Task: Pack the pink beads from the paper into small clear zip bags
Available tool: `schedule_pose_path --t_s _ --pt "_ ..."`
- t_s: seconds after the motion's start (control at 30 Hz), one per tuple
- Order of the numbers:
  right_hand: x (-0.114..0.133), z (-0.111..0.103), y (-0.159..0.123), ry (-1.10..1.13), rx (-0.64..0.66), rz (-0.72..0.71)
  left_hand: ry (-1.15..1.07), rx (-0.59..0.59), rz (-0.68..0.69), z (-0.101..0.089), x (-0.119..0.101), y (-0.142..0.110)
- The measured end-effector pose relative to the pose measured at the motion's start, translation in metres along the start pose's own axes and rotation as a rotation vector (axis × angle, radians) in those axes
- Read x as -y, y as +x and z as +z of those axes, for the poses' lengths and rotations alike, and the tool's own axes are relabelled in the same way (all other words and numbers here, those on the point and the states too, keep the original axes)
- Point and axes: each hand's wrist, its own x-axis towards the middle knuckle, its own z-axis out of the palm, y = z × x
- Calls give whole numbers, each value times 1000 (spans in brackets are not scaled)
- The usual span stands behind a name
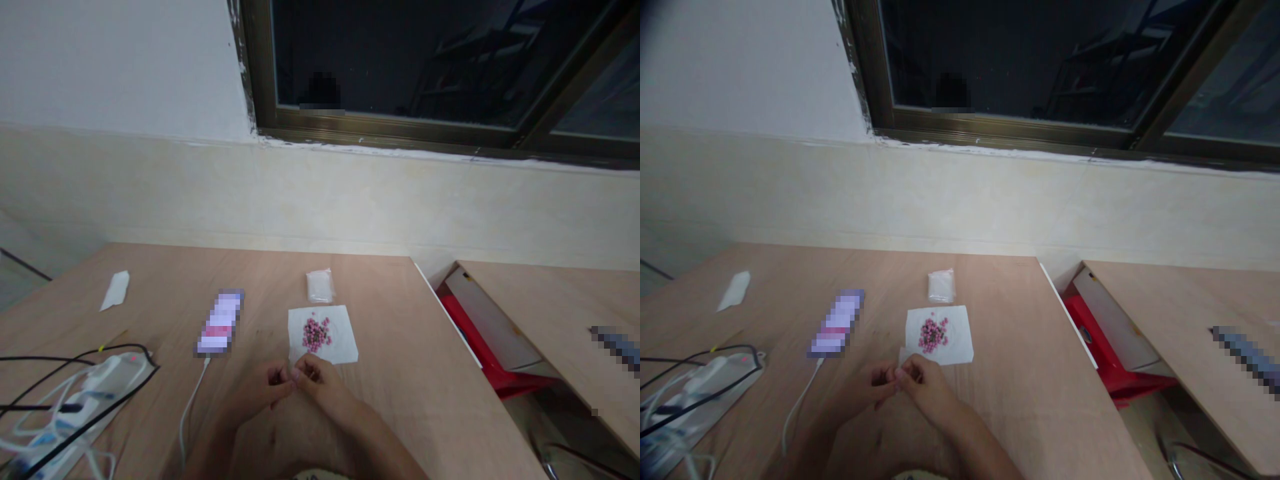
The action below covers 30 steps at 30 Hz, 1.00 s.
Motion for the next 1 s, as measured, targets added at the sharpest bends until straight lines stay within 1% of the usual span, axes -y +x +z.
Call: schedule_pose_path --t_s 0.13,0.23,0.3,0.33,0.4,0.5,0.53,0.6,0.7,0.77,0.83,0.87,0.93,1.0 --pt "1 -2 4 28 2 23 -37 29 -36 -1 -2 4" --pt "4 -3 6 127 -1 80 -85 41 -59 1 -3 7" --pt "7 -4 7 188 5 125 -113 25 -75 2 -1 8" --pt "8 -5 7 207 1 140 -122 0 -84 2 1 9" --pt "9 -6 7 220 -24 162 -118 -94 -107 1 5 9" --pt "6 -5 5 189 -39 188 -5 -264 -130 -1 8 7" --pt "5 -4 4 170 -40 187 60 -295 -113 -1 9 7" --pt "3 -1 2 126 -40 148 192 -308 -38 -1 8 6" --pt "-1 5 -1 72 3 71 294 -322 62 2 8 7" --pt "-4 7 -3 43 10 77 317 -359 79 2 8 7" --pt "-9 7 -3 8 -49 112 336 -371 113 0 5 5" --pt "-11 6 -2 -5 -93 124 347 -353 148 -1 3 3" --pt "-14 4 0 -13 -180 118 368 -279 233 -3 -4 -1" --pt "-15 2 3 4 -248 94 382 -203 248 -2 -12 -5"
